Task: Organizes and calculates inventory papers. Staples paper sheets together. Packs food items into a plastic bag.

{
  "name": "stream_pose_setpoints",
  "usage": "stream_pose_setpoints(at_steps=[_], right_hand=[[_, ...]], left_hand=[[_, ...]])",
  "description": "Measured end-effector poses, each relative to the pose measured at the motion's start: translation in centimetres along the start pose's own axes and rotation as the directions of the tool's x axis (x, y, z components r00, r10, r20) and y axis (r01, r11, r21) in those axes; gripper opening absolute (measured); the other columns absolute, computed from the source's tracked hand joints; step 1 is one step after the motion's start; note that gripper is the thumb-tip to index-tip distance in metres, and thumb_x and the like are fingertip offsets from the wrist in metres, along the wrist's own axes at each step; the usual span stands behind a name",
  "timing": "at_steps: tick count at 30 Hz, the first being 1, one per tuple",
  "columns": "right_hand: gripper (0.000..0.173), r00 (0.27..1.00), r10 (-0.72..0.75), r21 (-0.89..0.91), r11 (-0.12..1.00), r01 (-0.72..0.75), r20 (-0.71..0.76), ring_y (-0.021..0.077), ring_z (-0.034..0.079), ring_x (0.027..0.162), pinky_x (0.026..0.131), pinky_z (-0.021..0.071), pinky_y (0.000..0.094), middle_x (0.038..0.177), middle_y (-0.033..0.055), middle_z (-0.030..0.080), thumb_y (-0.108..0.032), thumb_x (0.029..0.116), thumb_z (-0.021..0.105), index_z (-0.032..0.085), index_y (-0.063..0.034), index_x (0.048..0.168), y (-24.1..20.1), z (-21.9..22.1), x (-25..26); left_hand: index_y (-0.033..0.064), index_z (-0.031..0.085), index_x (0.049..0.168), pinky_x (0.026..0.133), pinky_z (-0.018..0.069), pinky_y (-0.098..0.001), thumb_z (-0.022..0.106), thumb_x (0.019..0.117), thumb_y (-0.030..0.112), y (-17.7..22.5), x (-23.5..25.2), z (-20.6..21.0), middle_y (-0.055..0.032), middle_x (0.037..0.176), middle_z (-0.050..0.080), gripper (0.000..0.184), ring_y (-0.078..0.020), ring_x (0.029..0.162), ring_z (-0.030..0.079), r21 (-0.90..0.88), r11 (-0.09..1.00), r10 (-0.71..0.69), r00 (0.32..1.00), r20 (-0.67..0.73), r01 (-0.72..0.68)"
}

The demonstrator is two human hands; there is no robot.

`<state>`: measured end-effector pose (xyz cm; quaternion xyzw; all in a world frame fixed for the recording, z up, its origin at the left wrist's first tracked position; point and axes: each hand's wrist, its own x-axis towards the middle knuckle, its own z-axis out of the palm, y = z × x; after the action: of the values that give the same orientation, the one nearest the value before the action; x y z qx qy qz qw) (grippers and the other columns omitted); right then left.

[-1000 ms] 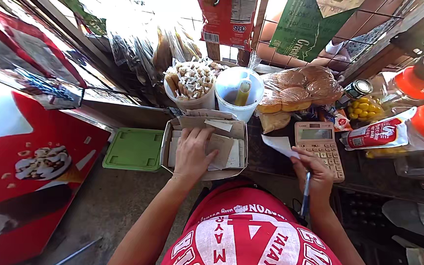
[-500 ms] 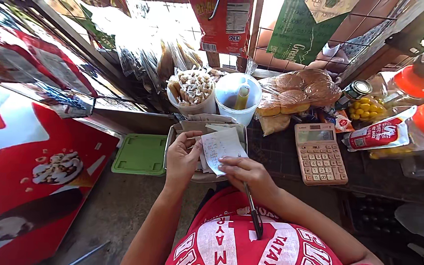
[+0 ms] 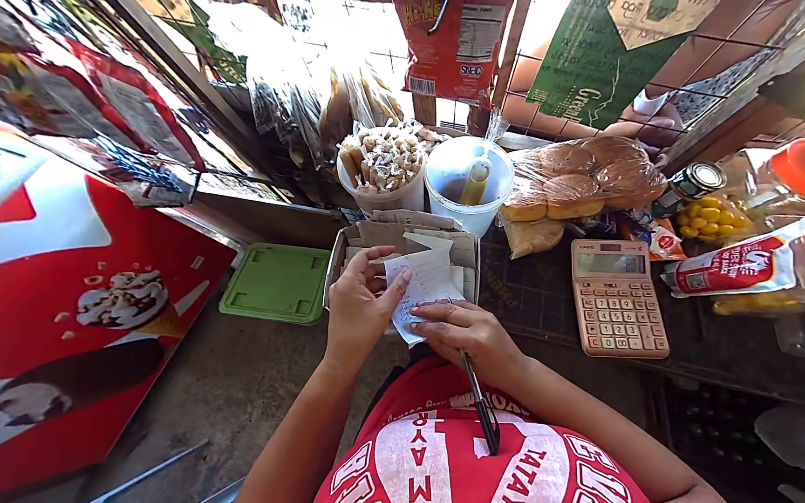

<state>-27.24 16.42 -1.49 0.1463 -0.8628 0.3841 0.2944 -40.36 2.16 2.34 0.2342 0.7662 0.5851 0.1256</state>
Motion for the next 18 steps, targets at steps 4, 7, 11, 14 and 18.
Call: stream_pose_setpoints(at_steps=[4, 7, 11, 14, 18], right_hand=[[0.04, 0.999, 0.007, 0.004, 1.0, -0.007, -0.032, 0.0228, 0.065, 0.126, 0.112, 0.0485, 0.0424, 0.126, 0.0124, 0.072, -0.042, 0.0991, 0.067, 0.075, -0.0069, 0.117, -0.6, -0.8, -0.1], [0.033, 0.985, 0.079, 0.051, 0.996, -0.072, -0.155, 0.0221, 0.063, 0.128, 0.112, 0.0496, 0.0412, 0.124, 0.0117, 0.073, -0.035, 0.1011, 0.065, 0.075, -0.0059, 0.113, -0.8, -1.5, -0.7], [0.023, 0.974, 0.115, 0.086, 0.991, -0.099, -0.194, 0.0213, 0.064, 0.127, 0.111, 0.0504, 0.0372, 0.124, 0.0127, 0.072, -0.024, 0.1029, 0.063, 0.075, -0.0043, 0.107, -0.7, -1.6, -1.4], [0.021, 0.975, 0.122, 0.095, 0.99, -0.106, -0.184, 0.0203, 0.064, 0.126, 0.109, 0.0512, 0.0343, 0.123, 0.0131, 0.072, -0.02, 0.1022, 0.064, 0.075, -0.0038, 0.109, -0.9, -1.5, -1.5], [0.024, 0.969, 0.133, 0.063, 0.99, -0.123, -0.206, 0.0169, 0.067, 0.117, 0.098, 0.0568, 0.0285, 0.124, 0.0139, 0.07, -0.012, 0.098, 0.067, 0.07, 0.001, 0.118, -1.0, -1.9, 0.8]], left_hand=[[0.004, 0.062, 0.126, 0.073, 0.0619, -0.0239, 0.074, 0.0912, 0.005, 0.4, -0.1, -0.9, -0.0028, 0.099, 0.074, 0.037, -0.0049, 0.081, 0.072, 0.102, 0.983, 0.166, 0.979, -0.118, -0.154], [0.0029, 0.061, 0.128, 0.073, 0.0592, -0.0204, 0.073, 0.0924, 0.009, 1.1, -0.1, -2.9, -0.0006, 0.101, 0.072, 0.039, -0.0013, 0.084, 0.069, 0.171, 0.952, 0.293, 0.924, -0.247, -0.256], [-0.0005, 0.058, 0.128, 0.075, 0.0561, -0.0162, 0.075, 0.0894, 0.005, 2.0, 0.0, -4.9, 0.0007, 0.106, 0.069, 0.043, 0.0009, 0.088, 0.066, 0.208, 0.915, 0.402, 0.833, -0.38, -0.347], [0.0007, 0.055, 0.13, 0.076, 0.0584, -0.0175, 0.074, 0.0888, 0.003, 2.5, -0.1, -5.4, 0.0025, 0.106, 0.07, 0.045, 0.0005, 0.088, 0.068, 0.179, 0.925, 0.38, 0.828, -0.413, -0.335], [0.0031, 0.056, 0.13, 0.076, 0.0604, -0.0189, 0.075, 0.0871, 0.0, 2.8, -0.8, -4.7, 0.0051, 0.104, 0.071, 0.048, -0.0006, 0.087, 0.07, 0.094, 0.937, 0.346, 0.855, -0.386, -0.336]])
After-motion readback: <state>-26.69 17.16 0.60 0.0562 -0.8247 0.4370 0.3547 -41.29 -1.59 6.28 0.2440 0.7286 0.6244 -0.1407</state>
